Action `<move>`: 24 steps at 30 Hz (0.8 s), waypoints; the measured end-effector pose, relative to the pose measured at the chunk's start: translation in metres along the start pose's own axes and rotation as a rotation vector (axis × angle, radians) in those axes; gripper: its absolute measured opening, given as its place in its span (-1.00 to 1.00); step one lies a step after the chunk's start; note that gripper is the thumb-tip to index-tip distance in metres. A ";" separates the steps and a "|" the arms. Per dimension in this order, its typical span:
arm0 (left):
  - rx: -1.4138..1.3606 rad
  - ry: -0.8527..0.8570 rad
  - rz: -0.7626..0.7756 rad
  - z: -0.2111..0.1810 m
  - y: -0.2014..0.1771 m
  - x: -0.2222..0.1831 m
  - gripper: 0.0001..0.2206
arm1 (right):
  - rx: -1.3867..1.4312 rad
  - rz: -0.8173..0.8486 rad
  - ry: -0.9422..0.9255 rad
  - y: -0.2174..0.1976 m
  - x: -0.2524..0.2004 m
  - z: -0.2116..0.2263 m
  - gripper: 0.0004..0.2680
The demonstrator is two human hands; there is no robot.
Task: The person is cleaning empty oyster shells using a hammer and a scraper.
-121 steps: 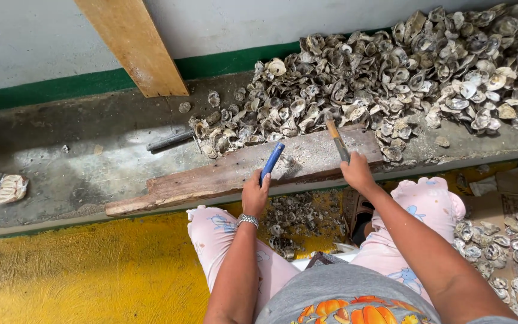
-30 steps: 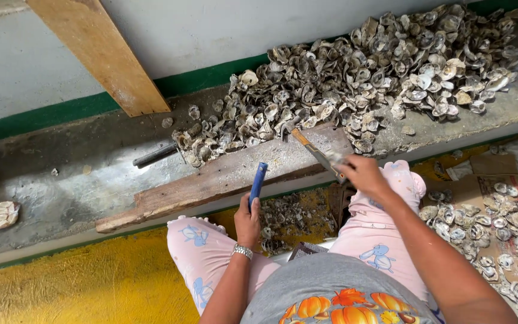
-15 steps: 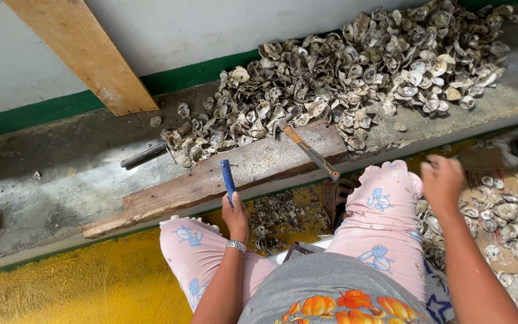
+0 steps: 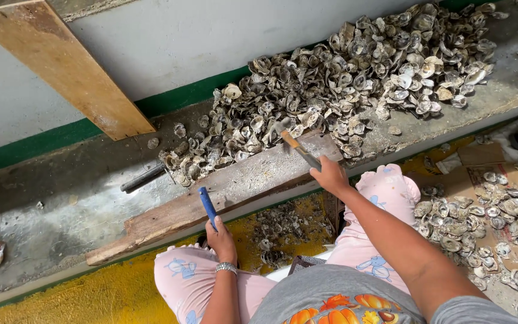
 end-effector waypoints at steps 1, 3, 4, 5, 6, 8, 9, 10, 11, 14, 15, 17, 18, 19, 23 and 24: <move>0.003 -0.001 0.005 0.000 0.001 0.002 -0.76 | 0.003 -0.001 0.005 -0.012 0.002 0.003 -0.69; -0.036 -0.007 -0.024 0.000 0.002 0.003 -0.76 | 0.132 -0.075 0.088 -0.041 0.010 0.007 -0.84; -0.036 -0.006 -0.029 -0.003 0.004 0.002 -0.76 | 0.132 -0.072 0.084 -0.055 0.020 0.002 -0.84; -0.051 -0.033 -0.043 -0.005 0.005 0.002 -0.77 | 0.123 -0.113 0.147 -0.071 0.029 -0.006 -0.84; -0.067 -0.062 -0.058 -0.006 0.008 0.001 -0.78 | 0.110 -0.153 0.210 -0.088 0.038 -0.014 -0.83; -0.072 -0.068 -0.055 0.008 0.009 0.006 -0.78 | 0.016 -0.209 0.194 -0.092 0.065 -0.054 -0.80; -0.075 -0.074 -0.047 0.015 0.010 0.009 -0.76 | -0.077 -0.269 0.181 -0.097 0.080 -0.073 -0.77; -0.077 -0.072 -0.055 0.017 0.009 0.013 -0.76 | -0.078 -0.266 0.173 -0.098 0.089 -0.084 -0.77; -0.056 -0.024 -0.064 0.017 0.008 0.018 -0.76 | -0.088 -0.230 0.245 -0.099 0.100 -0.099 -0.76; -0.031 0.021 -0.124 0.003 -0.007 0.028 -0.78 | -0.085 -0.191 0.312 -0.092 0.114 -0.119 -0.71; -0.031 0.022 -0.169 -0.003 -0.016 0.030 -0.80 | -0.073 -0.198 0.309 -0.088 0.114 -0.122 -0.66; 0.083 0.109 -0.230 -0.020 -0.034 0.055 -0.82 | -0.234 -0.302 0.252 -0.088 0.113 -0.101 -0.64; 0.191 0.206 -0.292 -0.031 -0.049 0.066 -0.83 | -0.392 -0.418 0.178 -0.086 0.116 -0.080 -0.62; 0.197 0.199 -0.318 -0.043 -0.058 0.069 -0.83 | -0.392 -0.401 0.155 -0.063 0.137 -0.101 -0.62; 0.656 0.368 -0.266 -0.065 -0.075 0.122 -0.75 | -0.122 -0.007 0.062 0.016 0.206 -0.150 -0.57; 0.764 0.337 -0.247 -0.057 -0.082 0.141 -0.73 | -0.067 0.072 0.177 0.034 0.208 -0.162 -0.46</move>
Point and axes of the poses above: each hand's wrist, its own x-axis towards the middle knuckle, its own y-axis out of the palm, z = x × y, the point moved 4 cm from there along x, towards the middle knuckle, and after that the axes turned 12 degrees about z, right-handed, at the moved point
